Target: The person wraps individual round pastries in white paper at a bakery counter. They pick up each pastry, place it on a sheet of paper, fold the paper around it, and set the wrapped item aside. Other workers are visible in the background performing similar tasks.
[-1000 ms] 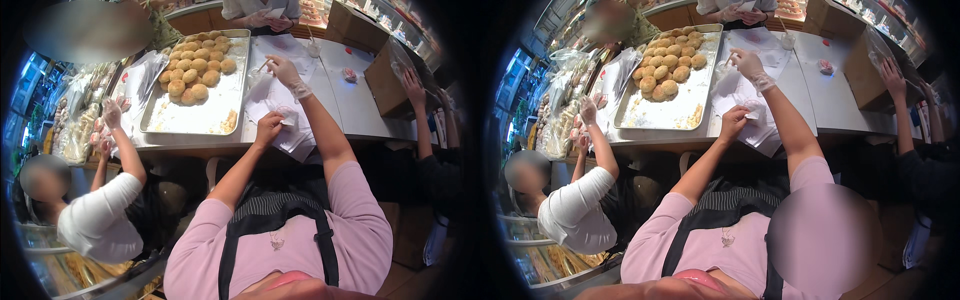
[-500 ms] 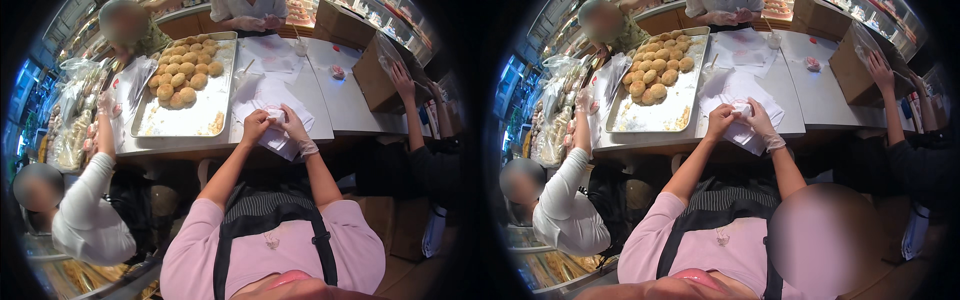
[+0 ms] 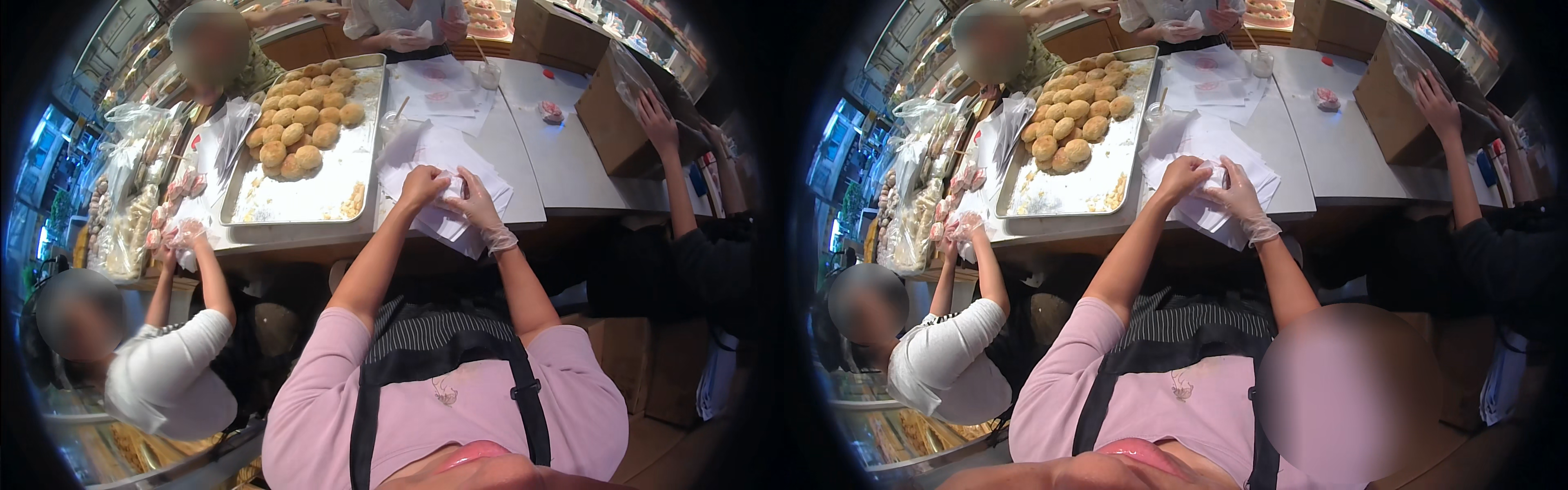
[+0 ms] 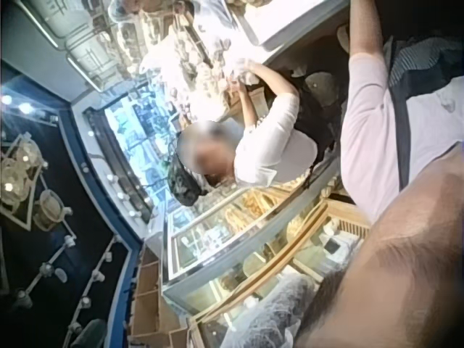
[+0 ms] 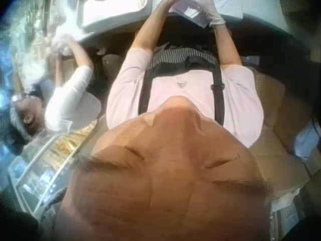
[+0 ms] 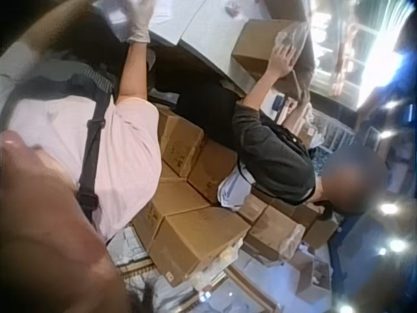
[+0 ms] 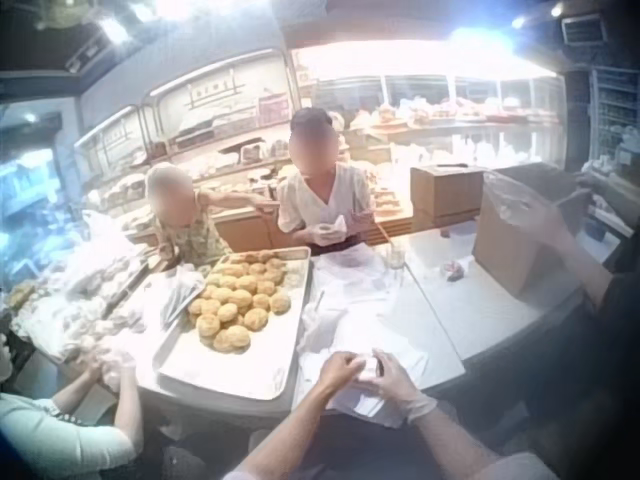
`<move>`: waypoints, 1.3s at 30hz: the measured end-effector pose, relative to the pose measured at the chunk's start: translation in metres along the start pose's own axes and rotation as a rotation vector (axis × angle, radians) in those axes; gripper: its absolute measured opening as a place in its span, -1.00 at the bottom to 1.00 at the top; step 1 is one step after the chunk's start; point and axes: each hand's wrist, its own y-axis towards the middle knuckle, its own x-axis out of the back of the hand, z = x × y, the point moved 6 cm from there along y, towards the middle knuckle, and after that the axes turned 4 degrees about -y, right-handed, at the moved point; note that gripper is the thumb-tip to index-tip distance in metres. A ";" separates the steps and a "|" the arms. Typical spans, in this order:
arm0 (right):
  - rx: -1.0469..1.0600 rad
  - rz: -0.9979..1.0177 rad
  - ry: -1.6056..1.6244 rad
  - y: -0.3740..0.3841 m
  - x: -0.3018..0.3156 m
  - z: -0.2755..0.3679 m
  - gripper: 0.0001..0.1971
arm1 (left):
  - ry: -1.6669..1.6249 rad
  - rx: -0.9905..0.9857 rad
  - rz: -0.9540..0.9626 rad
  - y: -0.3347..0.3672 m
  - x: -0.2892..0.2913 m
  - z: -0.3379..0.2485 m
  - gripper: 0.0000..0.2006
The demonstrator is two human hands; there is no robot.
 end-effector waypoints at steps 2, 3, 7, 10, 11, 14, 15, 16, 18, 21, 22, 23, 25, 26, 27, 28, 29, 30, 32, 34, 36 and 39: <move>0.010 -0.024 -0.043 -0.004 0.004 -0.005 -0.13 | -0.129 -0.003 -0.074 -0.005 -0.005 0.002 -0.67; 0.012 -0.032 -0.062 -0.007 0.004 -0.006 -0.11 | -0.193 0.001 -0.111 -0.010 -0.007 0.004 -0.69; -0.117 0.113 -0.224 -0.009 -0.004 0.012 -0.16 | -0.510 -0.047 -0.244 -0.030 -0.006 0.017 -0.78; 0.024 -0.027 -0.001 -0.017 -0.001 0.001 -0.29 | -0.633 -0.063 -0.289 -0.044 -0.020 0.002 -0.80; -0.034 -0.032 -0.027 -0.020 -0.003 0.018 -0.42 | -0.662 -0.089 -0.331 -0.045 -0.016 0.004 -0.81; -0.055 -0.107 -0.066 -0.019 -0.002 0.031 -0.59 | -0.749 -0.127 -0.387 -0.046 -0.022 0.000 -0.85; -0.053 -0.119 -0.079 -0.018 -0.002 0.035 -0.60 | -0.743 -0.133 -0.428 -0.046 -0.021 -0.002 -0.87; -0.051 -0.132 -0.093 -0.016 -0.001 0.039 -0.62 | -0.773 -0.157 -0.451 -0.044 -0.021 -0.007 -0.88; -0.035 -0.165 -0.104 -0.018 -0.001 0.051 -0.69 | -0.838 -0.186 -0.493 -0.046 -0.021 -0.015 -0.89; 0.008 -0.175 -0.182 -0.015 0.002 0.060 -0.65 | -0.868 -0.237 -0.558 -0.040 -0.014 -0.021 -0.89; 0.026 -0.170 -0.227 -0.016 0.003 0.062 -0.63 | -0.884 -0.260 -0.554 -0.039 -0.012 -0.021 -0.87; 0.042 -0.167 -0.272 -0.017 0.005 0.065 -0.62 | -0.900 -0.236 -0.542 -0.040 -0.013 -0.022 -0.87; -0.018 -0.071 -0.330 -0.018 0.010 0.066 -0.61 | -0.933 -0.188 -0.518 -0.042 -0.015 -0.024 -0.86; -0.089 0.027 -0.338 -0.018 0.016 0.078 -0.61 | -0.937 -0.180 -0.497 -0.044 -0.015 -0.024 -0.83; -0.161 0.124 -0.348 -0.019 0.018 0.081 -0.61 | -0.940 -0.189 -0.464 -0.043 -0.017 -0.024 -0.81; -0.126 0.102 -0.318 -0.017 0.021 0.077 -0.65 | -0.942 -0.198 -0.433 -0.041 -0.018 -0.023 -0.80; -0.106 0.053 -0.319 -0.015 0.028 0.068 -0.66 | -0.947 -0.208 -0.397 -0.038 -0.020 -0.023 -0.78; -0.086 0.007 -0.320 -0.012 0.036 0.056 -0.66 | -0.892 -0.196 -0.347 -0.034 -0.021 -0.023 -0.75; -0.068 -0.106 -0.313 -0.003 0.060 0.037 -0.67 | -0.642 -0.241 -0.395 -0.036 -0.011 -0.018 -0.69; -0.047 -0.259 -0.381 0.013 0.098 0.017 -0.67 | -0.408 -0.295 -0.451 -0.037 0.003 -0.012 -0.65; 0.017 -0.415 -0.589 0.028 0.140 -0.017 -0.70 | -0.223 -0.331 -0.432 -0.041 0.012 -0.006 -0.67; 0.089 -0.497 -1.052 0.047 0.184 -0.051 -0.69 | -0.099 -0.390 -0.377 -0.044 0.016 0.013 -0.72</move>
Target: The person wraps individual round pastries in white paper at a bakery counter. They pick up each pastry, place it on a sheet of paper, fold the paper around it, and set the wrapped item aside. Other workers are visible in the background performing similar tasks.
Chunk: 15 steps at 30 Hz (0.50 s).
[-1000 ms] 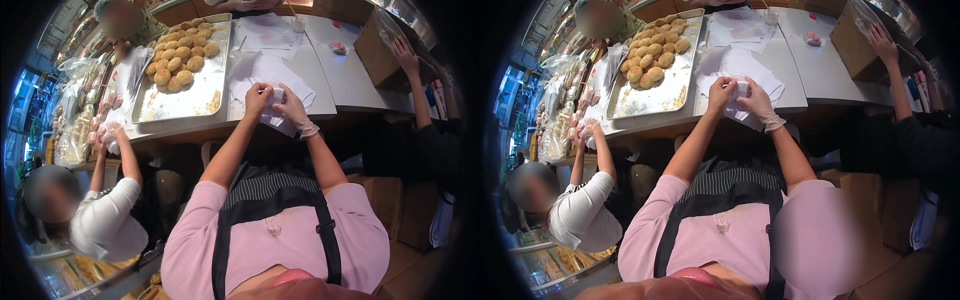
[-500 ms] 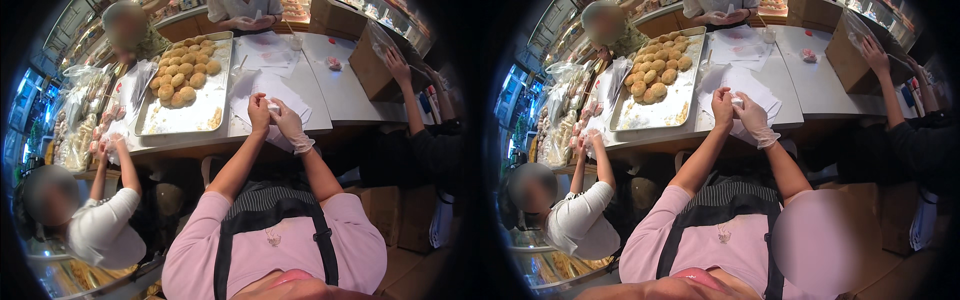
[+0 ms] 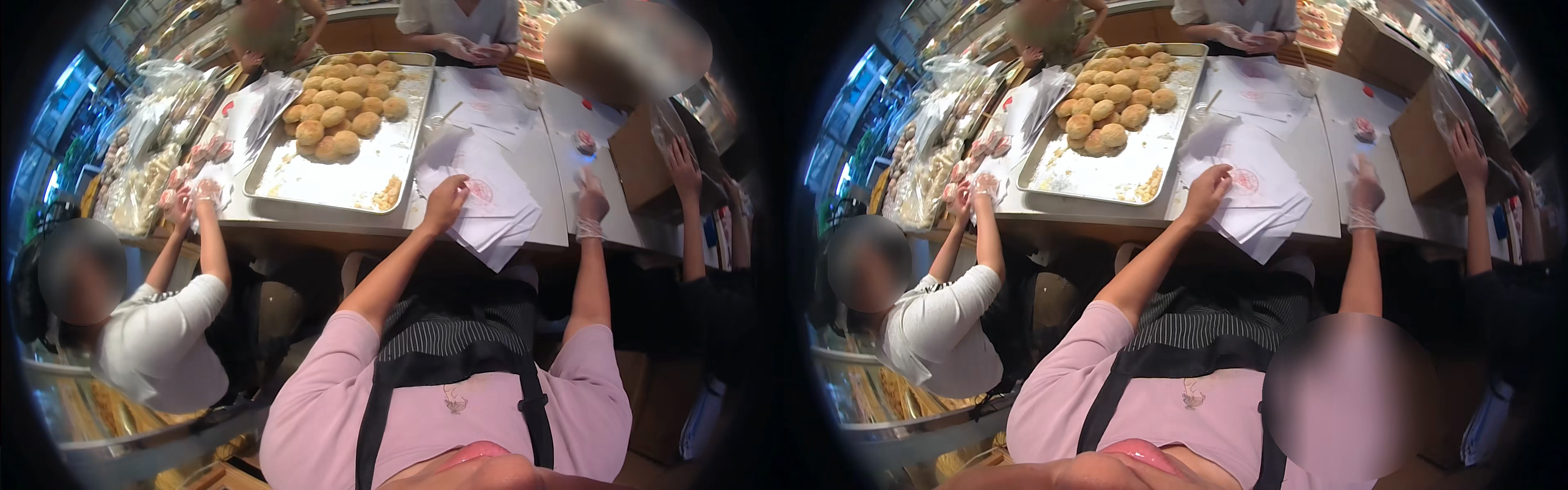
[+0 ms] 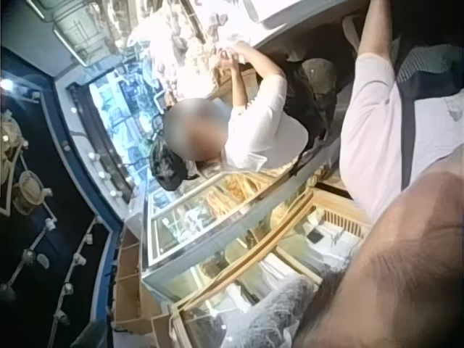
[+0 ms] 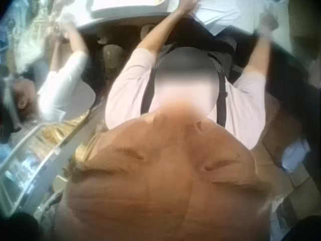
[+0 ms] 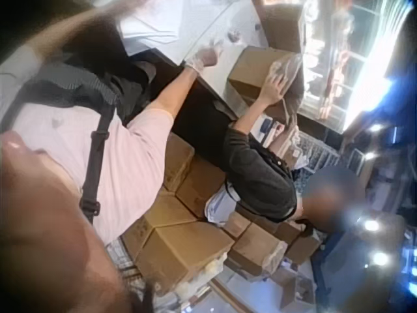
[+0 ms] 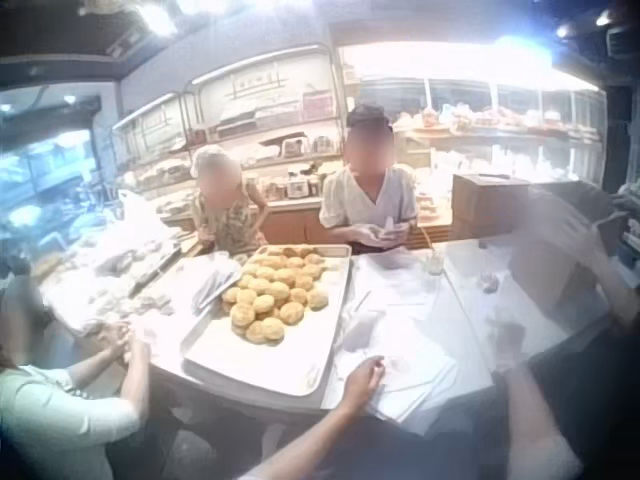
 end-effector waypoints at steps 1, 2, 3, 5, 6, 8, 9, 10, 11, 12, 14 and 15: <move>-0.031 0.050 -0.013 0.001 -0.018 -0.034 -0.65 | -0.027 -0.003 0.021 0.000 -0.004 -0.002 -0.72; -0.064 0.098 -0.033 -0.002 -0.038 -0.062 -0.60 | -0.059 -0.008 0.046 0.002 -0.010 -0.005 -0.73; -0.035 0.104 -0.119 -0.006 -0.050 -0.065 -0.57 | -0.052 0.001 0.052 0.001 -0.008 -0.005 -0.73; -0.025 0.144 -0.254 -0.007 -0.065 -0.076 -0.52 | -0.071 0.021 0.061 0.002 -0.011 -0.005 -0.73; -0.051 0.186 -0.304 -0.008 -0.069 -0.087 -0.51 | -0.102 0.001 0.055 0.001 -0.015 -0.011 -0.76; -0.110 0.279 -0.328 0.004 -0.070 -0.068 -0.51 | -0.111 0.007 0.052 0.000 -0.011 -0.012 -0.76; -0.122 0.341 -0.278 0.015 -0.048 0.005 -0.51 | -0.074 0.024 0.014 -0.005 0.004 -0.001 -0.76; -0.168 0.386 -0.273 0.022 -0.023 0.033 -0.52 | -0.077 0.017 0.008 -0.004 0.005 -0.001 -0.77; 0.149 -0.058 0.103 0.029 -0.015 0.012 -0.54 | -0.091 -0.025 0.040 0.000 -0.013 -0.015 -0.75; 0.179 0.049 0.227 0.036 -0.002 0.076 -0.56 | -0.079 -0.012 0.012 -0.003 -0.003 -0.005 -0.75; 0.298 0.138 0.485 0.040 0.029 0.190 -0.61 | -0.105 -0.026 -0.007 -0.004 -0.002 -0.005 -0.75; 0.383 0.216 0.624 0.037 0.048 0.250 -0.63 | -0.152 0.005 -0.019 -0.003 -0.001 -0.005 -0.78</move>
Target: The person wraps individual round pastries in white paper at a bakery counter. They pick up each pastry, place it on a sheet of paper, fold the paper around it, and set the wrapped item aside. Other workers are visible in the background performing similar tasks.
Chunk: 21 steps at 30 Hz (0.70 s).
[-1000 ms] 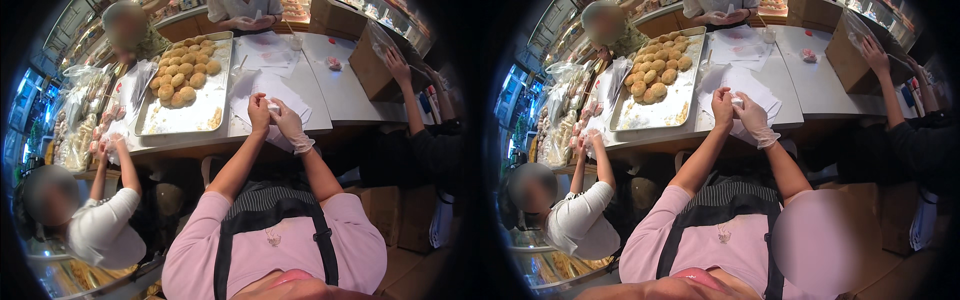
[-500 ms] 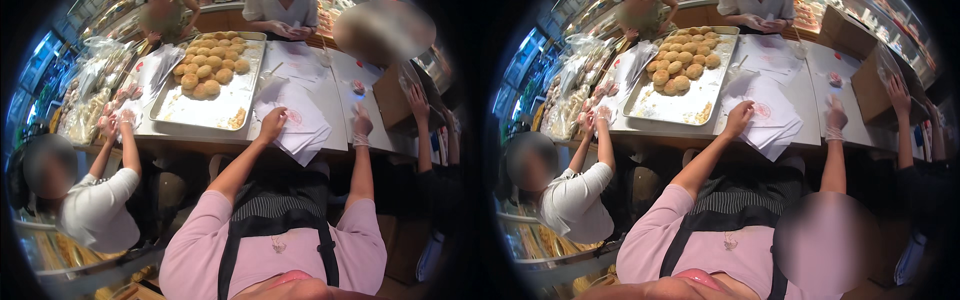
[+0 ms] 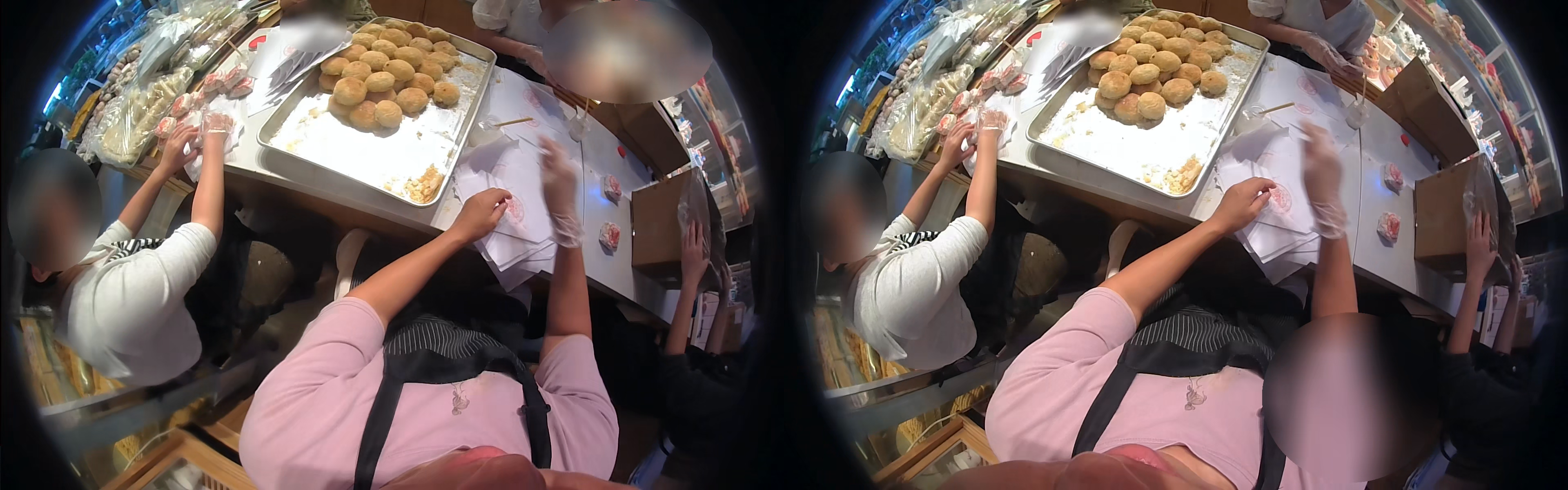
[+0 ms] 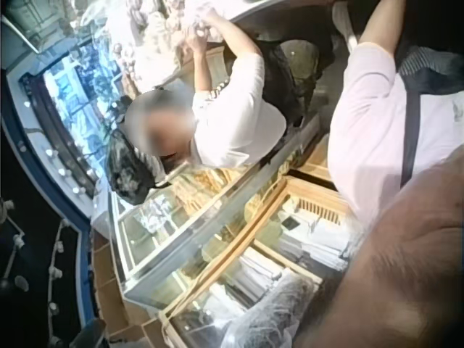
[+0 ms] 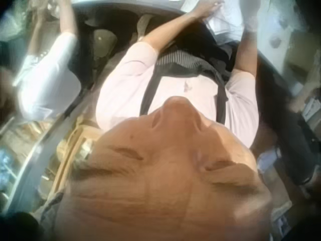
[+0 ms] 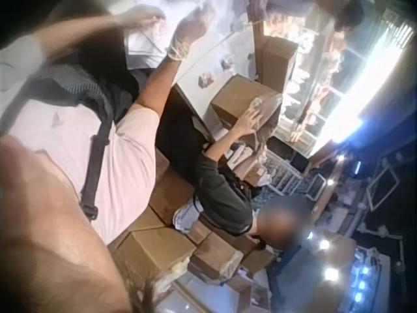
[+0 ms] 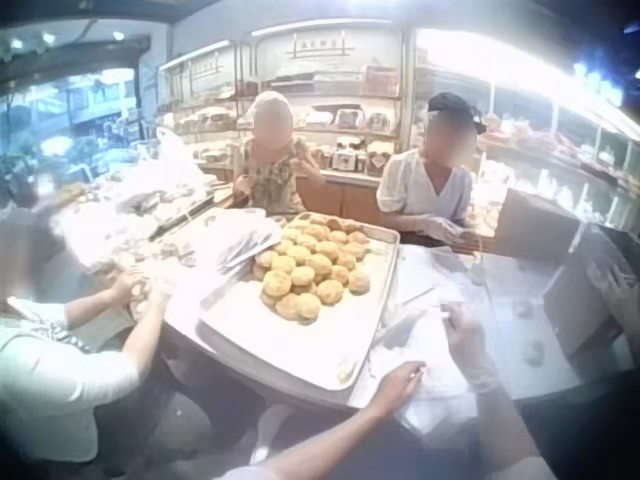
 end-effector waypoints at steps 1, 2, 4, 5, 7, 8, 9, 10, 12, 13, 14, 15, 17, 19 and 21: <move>0.157 0.020 0.128 0.013 -0.021 0.029 -0.63 | -0.041 0.058 0.004 0.001 -0.003 -0.007 -0.80; 0.119 0.171 0.333 0.024 -0.052 0.056 -0.63 | 0.003 0.045 0.032 0.001 -0.004 -0.011 -0.81; 0.446 0.346 0.185 0.050 -0.104 0.127 -0.49 | 0.062 -0.030 0.008 0.001 -0.002 -0.007 -0.83; 0.554 0.353 0.194 0.064 -0.135 0.146 -0.43 | 0.083 -0.037 0.044 0.000 -0.003 0.006 -0.80; 0.558 0.468 0.120 0.083 -0.187 0.168 -0.46 | -0.339 0.115 0.004 -0.006 0.003 -0.001 -0.65; 0.576 0.478 0.065 0.089 -0.209 0.163 -0.50 | -0.373 0.139 0.021 -0.003 0.001 -0.019 -0.56; 0.611 0.492 0.022 0.093 -0.222 0.175 -0.53 | -0.398 0.166 0.019 -0.003 0.004 -0.029 -0.45; 0.571 0.542 -0.098 0.097 -0.233 0.176 -0.55 | -0.245 0.228 0.107 -0.010 -0.012 -0.010 -0.42; 0.526 0.654 -0.314 0.095 -0.241 0.212 -0.58 | -0.676 0.276 0.207 -0.011 -0.019 0.030 -0.48; 0.471 0.594 -0.278 0.096 -0.248 0.203 -0.56 | -0.911 0.293 0.283 -0.014 -0.030 0.033 -0.51; 0.510 0.593 -0.265 0.092 -0.250 0.203 -0.57 | -0.818 0.294 0.275 -0.017 -0.028 0.034 -0.49; 0.538 0.595 -0.256 0.087 -0.250 0.197 -0.58 | -0.646 0.289 0.224 -0.017 -0.020 0.023 -0.47; 0.568 0.564 -0.244 0.077 -0.244 0.178 -0.57 | -0.388 0.274 0.167 -0.014 -0.004 -0.008 -0.46; 0.587 0.607 -0.262 0.063 -0.240 0.171 -0.57 | -0.304 0.284 0.150 -0.011 0.002 -0.010 -0.48; 0.512 0.725 -0.257 0.044 -0.205 0.174 -0.56 | -0.308 0.292 0.165 -0.007 -0.001 -0.001 -0.52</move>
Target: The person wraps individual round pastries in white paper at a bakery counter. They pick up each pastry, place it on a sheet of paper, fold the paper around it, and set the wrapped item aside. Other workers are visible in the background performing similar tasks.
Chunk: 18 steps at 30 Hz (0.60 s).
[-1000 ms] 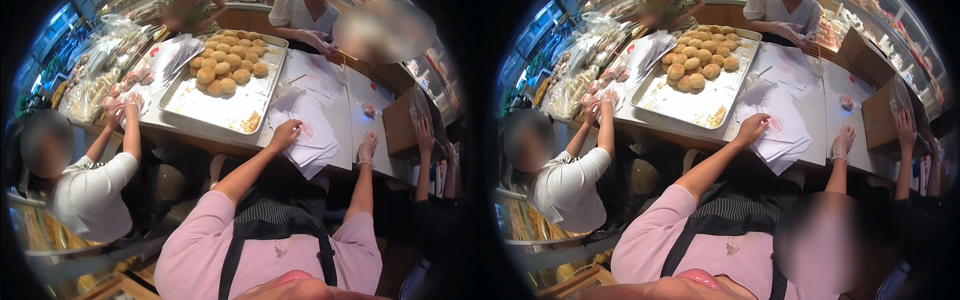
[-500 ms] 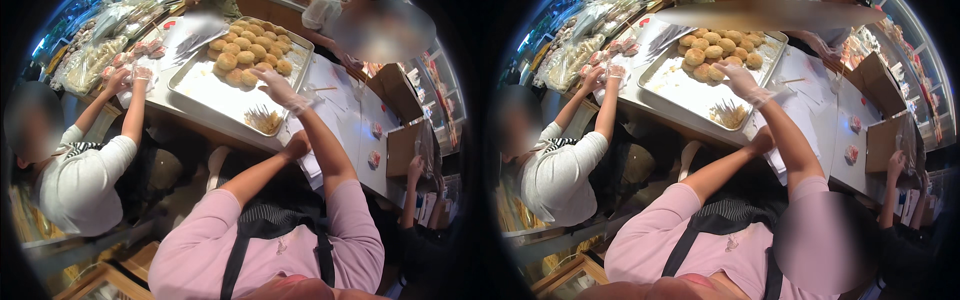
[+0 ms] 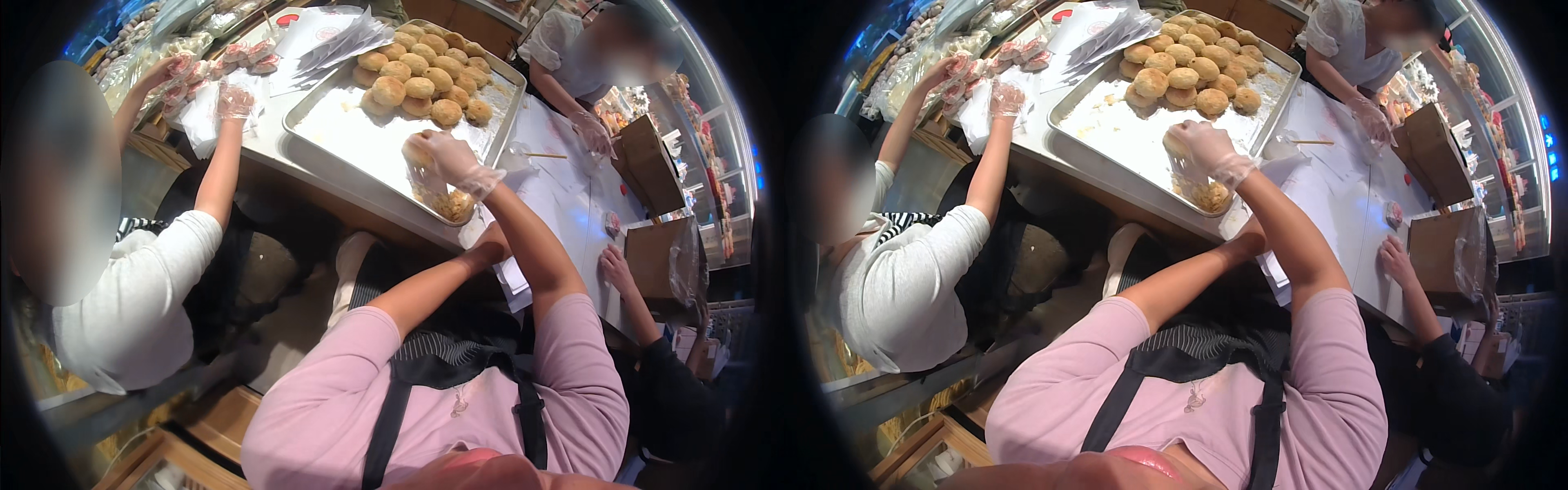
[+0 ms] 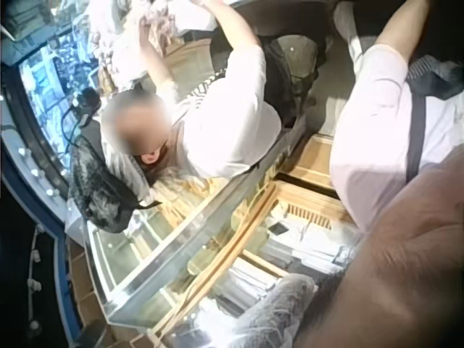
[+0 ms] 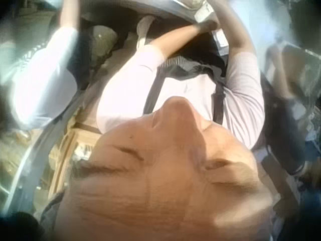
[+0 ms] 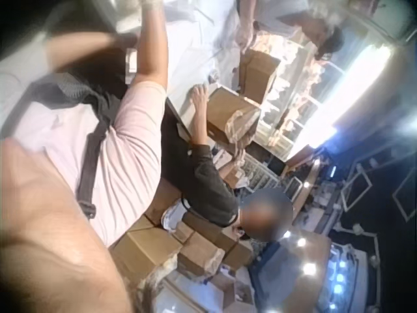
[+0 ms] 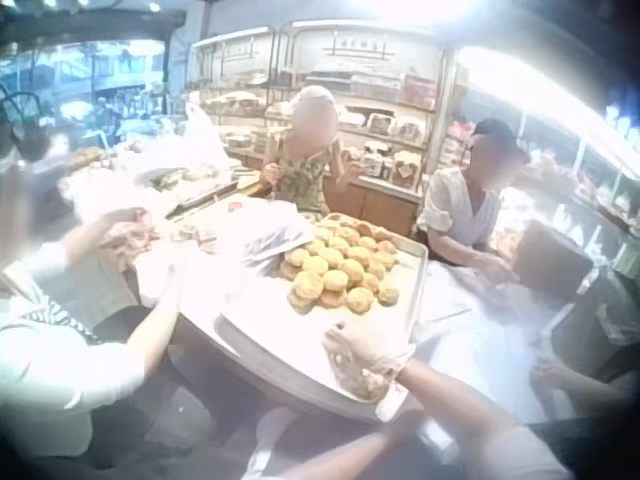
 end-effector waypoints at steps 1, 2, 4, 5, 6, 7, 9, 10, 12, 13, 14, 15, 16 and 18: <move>0.048 -0.015 0.019 -0.018 0.010 0.007 -0.56 | 0.066 -0.108 -0.025 0.006 -0.003 0.004 -0.64; 0.090 -0.030 0.042 -0.034 0.016 0.010 -0.56 | 0.121 -0.147 -0.050 0.009 -0.006 0.011 -0.64; 0.166 -0.063 0.131 -0.052 0.011 0.007 -0.54 | 0.237 -0.221 -0.102 0.013 -0.009 0.021 -0.65; 0.193 -0.082 0.180 -0.061 0.011 0.006 -0.53 | 0.342 -0.305 -0.048 0.014 -0.011 0.019 -0.61; 0.185 -0.090 0.156 -0.068 0.010 0.005 -0.53 | 0.240 -0.248 -0.085 0.013 -0.010 0.023 -0.57; 0.093 -0.018 0.140 -0.070 0.004 -0.001 -0.45 | 0.228 -0.258 -0.086 0.009 -0.011 0.025 -0.57; -0.038 0.061 0.110 -0.065 0.001 0.006 -0.36 | 0.222 -0.271 -0.014 0.014 -0.007 0.042 -0.55; -0.079 0.072 0.094 -0.060 0.005 0.014 -0.36 | 0.221 -0.274 0.058 0.021 -0.002 0.053 -0.55; -0.178 0.075 0.099 -0.082 -0.014 -0.011 -0.36 | 0.276 -0.194 0.188 0.008 -0.024 0.003 -0.61; -0.176 0.070 0.126 -0.077 -0.010 -0.007 -0.34 | 0.230 -0.298 0.122 0.009 -0.017 0.010 -0.61; -0.169 0.064 0.149 -0.067 -0.004 -0.002 -0.32 | 0.184 -0.405 0.051 0.012 -0.008 0.027 -0.62; -0.191 0.017 0.221 -0.069 -0.002 -0.007 -0.34 | -0.008 -0.410 -0.004 0.010 -0.004 0.031 -0.64; -0.213 -0.032 0.293 -0.071 0.001 -0.012 -0.35 | 0.242 -0.509 -0.085 0.008 -0.001 0.031 -0.65; -0.253 -0.191 0.441 -0.084 0.008 -0.032 -0.30 | 0.299 -0.612 -0.217 0.007 0.004 0.033 -0.72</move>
